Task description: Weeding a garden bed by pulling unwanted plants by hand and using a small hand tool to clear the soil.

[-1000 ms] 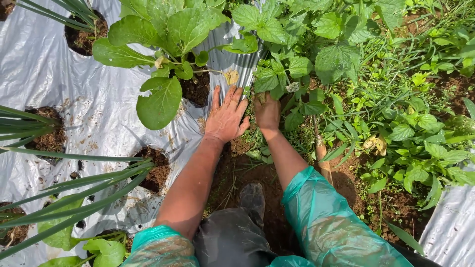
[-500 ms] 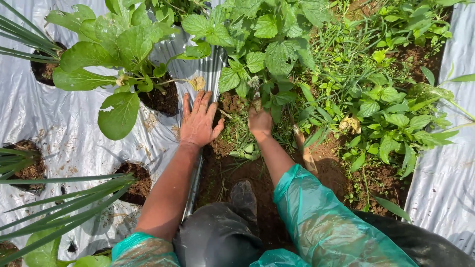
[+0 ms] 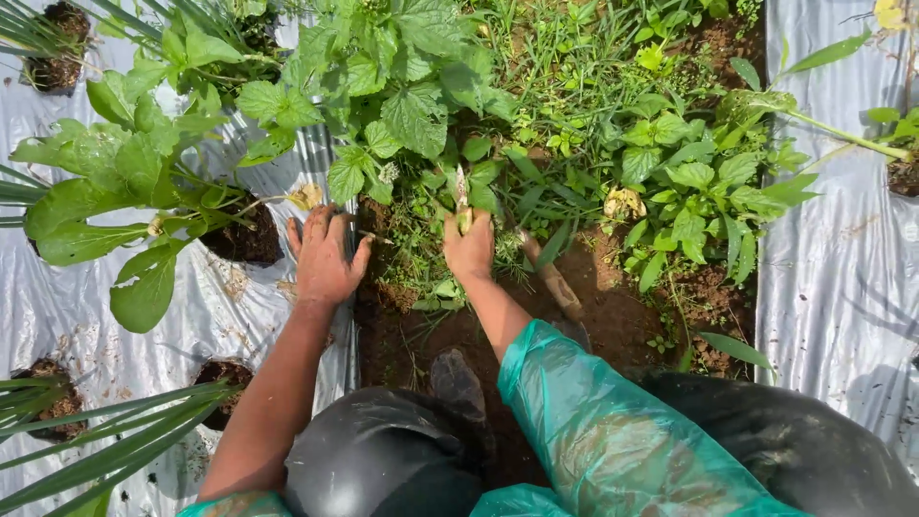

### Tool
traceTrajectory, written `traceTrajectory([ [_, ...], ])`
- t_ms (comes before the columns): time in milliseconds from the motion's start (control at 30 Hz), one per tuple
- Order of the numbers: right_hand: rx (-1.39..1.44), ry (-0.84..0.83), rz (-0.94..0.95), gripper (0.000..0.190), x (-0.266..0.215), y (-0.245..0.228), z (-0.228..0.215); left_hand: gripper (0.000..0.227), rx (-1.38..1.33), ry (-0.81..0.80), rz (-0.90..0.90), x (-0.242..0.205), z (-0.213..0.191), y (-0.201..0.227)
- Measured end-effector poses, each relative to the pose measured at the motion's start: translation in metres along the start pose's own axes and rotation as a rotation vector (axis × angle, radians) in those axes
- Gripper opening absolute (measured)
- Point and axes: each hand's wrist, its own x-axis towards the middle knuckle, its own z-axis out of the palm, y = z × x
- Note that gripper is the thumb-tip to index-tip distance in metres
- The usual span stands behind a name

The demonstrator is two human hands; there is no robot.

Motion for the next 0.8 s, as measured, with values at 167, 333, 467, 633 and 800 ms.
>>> traceTrajectory([
  [167,0.108,-0.209,0.085,0.061,-0.029,-0.063,-0.035,0.042,-0.073,0.105,-0.111,0.017,0.006,-0.006],
  [333,0.193,-0.254,-0.115,0.043,-0.029,-0.078,-0.045,0.031,-0.006,-0.278,-0.017,0.05,-0.083,0.065],
  [467,0.264,-0.178,-0.118,0.043,-0.025,-0.091,-0.054,0.037,0.193,-0.595,0.244,0.082,-0.119,0.123],
  [633,0.224,-0.149,-0.063,0.04,-0.023,-0.105,-0.063,0.041,0.417,-0.346,0.604,0.126,-0.087,0.152],
  [800,0.149,-0.175,0.117,0.04,-0.004,-0.122,-0.054,0.081,0.439,-0.306,0.382,0.171,-0.094,0.169],
])
